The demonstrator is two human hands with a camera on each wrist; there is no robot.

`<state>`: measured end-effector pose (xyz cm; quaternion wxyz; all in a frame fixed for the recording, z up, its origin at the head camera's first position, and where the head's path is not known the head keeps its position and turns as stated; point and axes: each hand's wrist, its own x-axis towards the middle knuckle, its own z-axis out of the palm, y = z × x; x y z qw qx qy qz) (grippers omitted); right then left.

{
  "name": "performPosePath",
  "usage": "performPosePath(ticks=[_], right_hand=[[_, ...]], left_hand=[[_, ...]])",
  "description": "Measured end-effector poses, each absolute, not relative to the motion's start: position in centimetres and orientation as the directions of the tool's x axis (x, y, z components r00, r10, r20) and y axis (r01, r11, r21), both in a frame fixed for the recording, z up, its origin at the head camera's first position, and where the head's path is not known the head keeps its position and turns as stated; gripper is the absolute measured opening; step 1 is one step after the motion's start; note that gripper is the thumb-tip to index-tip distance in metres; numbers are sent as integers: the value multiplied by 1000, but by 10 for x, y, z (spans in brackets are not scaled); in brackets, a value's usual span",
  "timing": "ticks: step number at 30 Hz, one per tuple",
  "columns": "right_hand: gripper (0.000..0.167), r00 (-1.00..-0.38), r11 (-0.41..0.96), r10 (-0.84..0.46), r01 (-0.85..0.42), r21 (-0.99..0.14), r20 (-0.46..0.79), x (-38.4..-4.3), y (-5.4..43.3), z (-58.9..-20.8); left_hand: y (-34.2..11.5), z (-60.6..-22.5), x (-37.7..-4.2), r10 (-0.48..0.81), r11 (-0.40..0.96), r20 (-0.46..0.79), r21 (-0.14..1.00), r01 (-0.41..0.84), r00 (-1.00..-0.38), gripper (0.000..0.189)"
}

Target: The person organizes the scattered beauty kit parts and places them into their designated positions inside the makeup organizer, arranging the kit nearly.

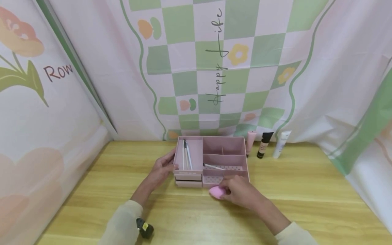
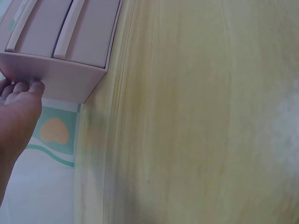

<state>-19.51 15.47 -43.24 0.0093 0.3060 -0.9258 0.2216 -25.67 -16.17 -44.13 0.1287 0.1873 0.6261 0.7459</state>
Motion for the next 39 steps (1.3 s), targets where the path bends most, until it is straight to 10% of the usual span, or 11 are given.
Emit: performPosePath(ticks=[39], right_hand=[[23, -822, 665, -555, -529, -527, 125, -195, 163, -425]], left_hand=[[-162, -444, -259, 423, -180, 113, 983, 39, -899, 77]])
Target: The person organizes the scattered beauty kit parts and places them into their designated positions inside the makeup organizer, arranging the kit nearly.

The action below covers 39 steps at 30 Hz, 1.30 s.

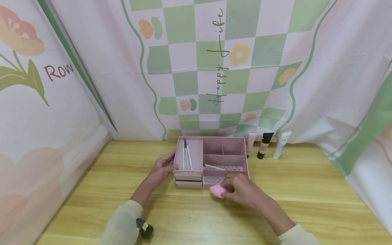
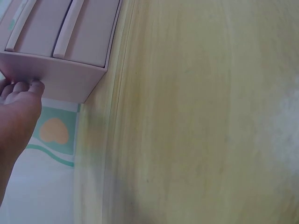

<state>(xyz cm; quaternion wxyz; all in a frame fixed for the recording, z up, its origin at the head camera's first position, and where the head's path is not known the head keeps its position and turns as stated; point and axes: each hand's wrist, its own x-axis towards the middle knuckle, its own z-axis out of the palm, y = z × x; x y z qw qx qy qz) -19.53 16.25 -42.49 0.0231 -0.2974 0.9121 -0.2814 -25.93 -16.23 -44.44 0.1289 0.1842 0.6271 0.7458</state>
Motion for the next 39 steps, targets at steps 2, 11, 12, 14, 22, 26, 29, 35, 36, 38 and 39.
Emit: performPosePath(ticks=[2, 11, 12, 14, 22, 26, 29, 35, 36, 38, 39], right_hand=[[22, -825, 665, -552, -524, -532, 122, -196, 163, -422], [25, -832, 678, -537, -526, -513, 143, -203, 166, -413], [25, -830, 674, -538, -529, -516, 149, -204, 167, -413], [24, -828, 665, -539, -532, -524, 156, -207, 168, -413], [22, -826, 652, -534, -539, -534, 182, -217, 171, -410], [20, -829, 646, -524, -535, -545, 194, -222, 172, -412], [19, -830, 645, -518, -537, -544, 206, -225, 172, -415], [18, -826, 649, -519, -548, -528, 220, -228, 169, -421], [19, -826, 649, -519, -549, -527, 221, -229, 168, -422], [19, -827, 645, -518, -545, -535, 219, -229, 167, -424], [19, -829, 644, -516, -542, -540, 215, -230, 166, -425]], left_hand=[[-162, -445, -259, 424, -186, 120, 982, 44, -897, 77], [-162, -445, -258, 424, -200, 136, 978, 54, -895, 75], [-162, -445, -258, 424, -200, 138, 978, 56, -895, 75], [-162, -445, -259, 425, -201, 137, 978, 55, -895, 75], [-162, -444, -258, 419, -196, 126, 980, 45, -899, 75], [-162, -445, -259, 417, -190, 121, 981, 44, -901, 75], [-163, -445, -259, 420, -184, 117, 982, 42, -900, 75], [-163, -444, -258, 420, -168, 110, 985, 42, -901, 75], [-163, -444, -258, 419, -167, 111, 985, 44, -901, 75], [-163, -444, -258, 422, -172, 119, 984, 50, -899, 75], [-163, -444, -258, 423, -174, 123, 983, 53, -898, 75]])
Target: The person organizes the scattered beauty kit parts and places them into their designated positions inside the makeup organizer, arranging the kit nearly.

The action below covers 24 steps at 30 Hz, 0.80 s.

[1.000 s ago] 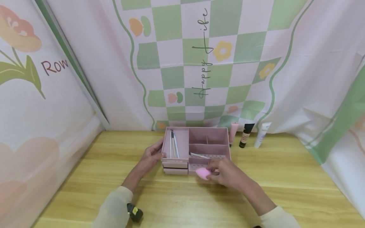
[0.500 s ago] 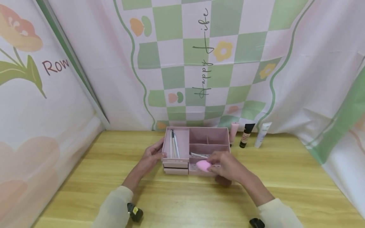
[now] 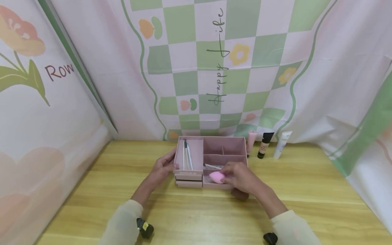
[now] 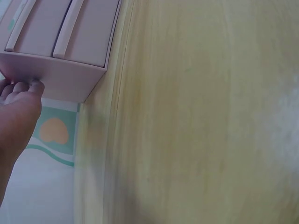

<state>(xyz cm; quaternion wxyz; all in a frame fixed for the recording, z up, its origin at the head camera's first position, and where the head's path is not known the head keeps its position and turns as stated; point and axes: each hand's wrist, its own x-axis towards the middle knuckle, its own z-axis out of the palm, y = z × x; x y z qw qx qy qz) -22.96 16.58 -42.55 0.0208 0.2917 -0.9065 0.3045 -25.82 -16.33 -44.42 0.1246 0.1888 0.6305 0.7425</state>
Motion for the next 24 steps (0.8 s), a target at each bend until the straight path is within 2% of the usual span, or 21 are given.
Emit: performPosePath(ticks=[11, 18, 24], right_hand=[[22, -877, 695, -469, -438, -570, 103, -232, 157, -433], [21, -874, 693, -480, -431, -578, 77, -234, 158, -435], [19, -851, 666, -515, -474, -576, 105, -236, 160, -435]], left_hand=[[-164, -446, -260, 445, -195, 145, 979, 62, -884, 75], [-163, -443, -257, 437, -179, 137, 982, 63, -889, 75], [-162, -442, -257, 433, -197, 140, 979, 58, -890, 77]])
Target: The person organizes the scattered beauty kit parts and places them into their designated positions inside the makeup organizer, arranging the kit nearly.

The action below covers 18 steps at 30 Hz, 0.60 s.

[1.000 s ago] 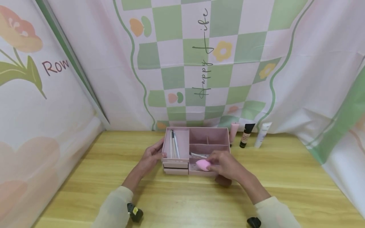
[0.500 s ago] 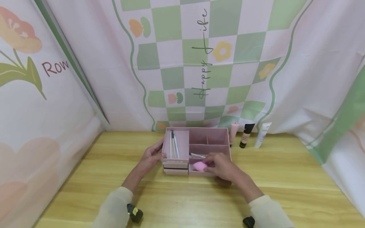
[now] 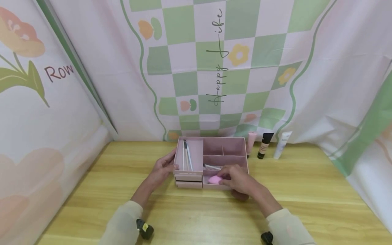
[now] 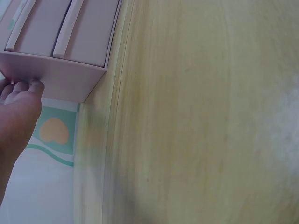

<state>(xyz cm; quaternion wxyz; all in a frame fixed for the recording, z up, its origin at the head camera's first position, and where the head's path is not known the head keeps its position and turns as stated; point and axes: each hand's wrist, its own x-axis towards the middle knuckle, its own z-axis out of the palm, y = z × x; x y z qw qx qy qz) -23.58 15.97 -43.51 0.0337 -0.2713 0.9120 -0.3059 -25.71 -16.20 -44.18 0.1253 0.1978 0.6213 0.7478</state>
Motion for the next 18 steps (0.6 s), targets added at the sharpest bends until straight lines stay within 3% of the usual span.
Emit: performPosePath(ticks=[18], right_hand=[[19, -858, 654, -492, -477, -587, 149, -232, 165, -437]], left_hand=[[-163, -445, -258, 438, -219, 157, 974, 65, -885, 78]])
